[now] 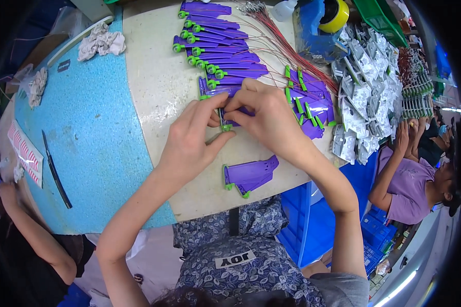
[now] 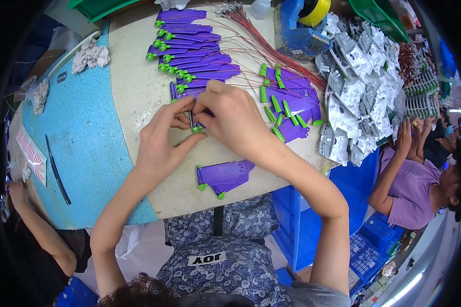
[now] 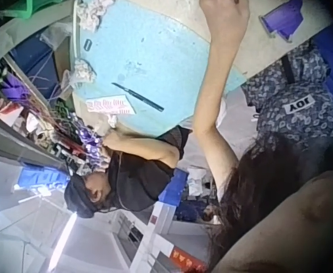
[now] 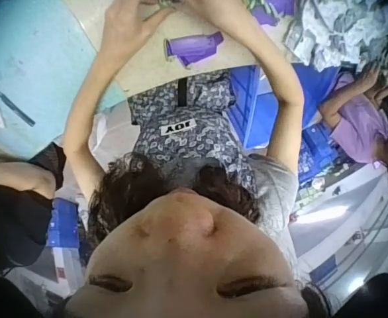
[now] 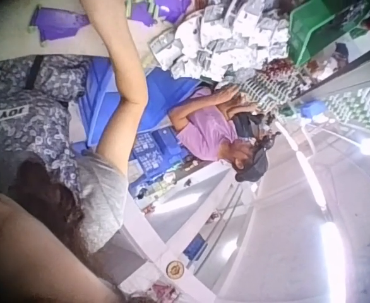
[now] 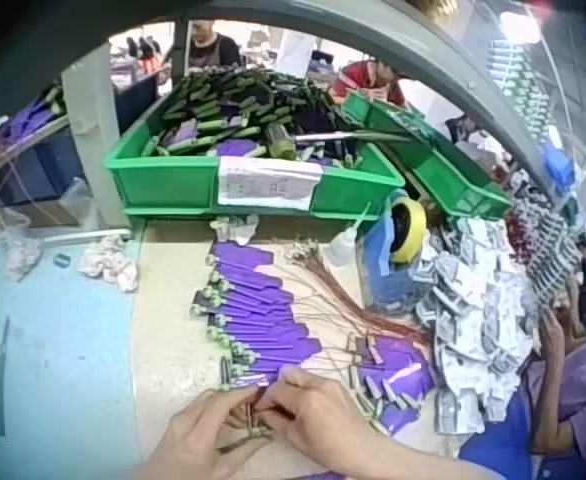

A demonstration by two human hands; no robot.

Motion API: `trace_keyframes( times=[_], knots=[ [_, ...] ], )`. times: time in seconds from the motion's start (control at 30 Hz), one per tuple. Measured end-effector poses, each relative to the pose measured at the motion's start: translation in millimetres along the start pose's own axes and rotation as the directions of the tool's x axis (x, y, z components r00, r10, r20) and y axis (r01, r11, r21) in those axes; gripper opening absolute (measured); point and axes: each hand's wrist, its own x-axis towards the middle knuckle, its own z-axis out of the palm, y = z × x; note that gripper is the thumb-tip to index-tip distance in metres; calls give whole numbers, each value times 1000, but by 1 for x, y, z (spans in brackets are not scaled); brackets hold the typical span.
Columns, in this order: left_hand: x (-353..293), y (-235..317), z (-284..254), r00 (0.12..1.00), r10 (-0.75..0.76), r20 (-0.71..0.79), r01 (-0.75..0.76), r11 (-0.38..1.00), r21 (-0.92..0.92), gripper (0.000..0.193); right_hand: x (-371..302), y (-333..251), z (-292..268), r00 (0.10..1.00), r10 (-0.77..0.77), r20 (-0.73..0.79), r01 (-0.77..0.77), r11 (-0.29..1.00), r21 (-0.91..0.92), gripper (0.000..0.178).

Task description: The person assembles plastic components with wires by hand, then applies adhesive from a bottle to secure the parts.

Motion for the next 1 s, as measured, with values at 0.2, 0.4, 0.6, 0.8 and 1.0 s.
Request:
trace_keyframes(
  times=[0.2,0.4,0.6,0.8,1.0],
  knots=[
    [-3,-5,1,1000,-9,-4,9,999,-44,65,-24,-7,2,974,193,114,-213,957,197,8],
    [-1,-2,3,999,41,-34,-41,999,21,46,-15,9,0,990,134,37,-139,974,181,8],
    [3,-3,-3,955,282,94,-297,888,351,30,-10,0,-1,918,394,-36,-390,917,85,11],
    [24,-3,-13,888,380,258,-441,863,246,22,1,14,-30,948,66,-313,-101,990,-95,9],
    [27,1,-6,888,381,258,-437,874,213,27,22,82,-157,732,424,-533,-458,886,74,29]
  ],
)
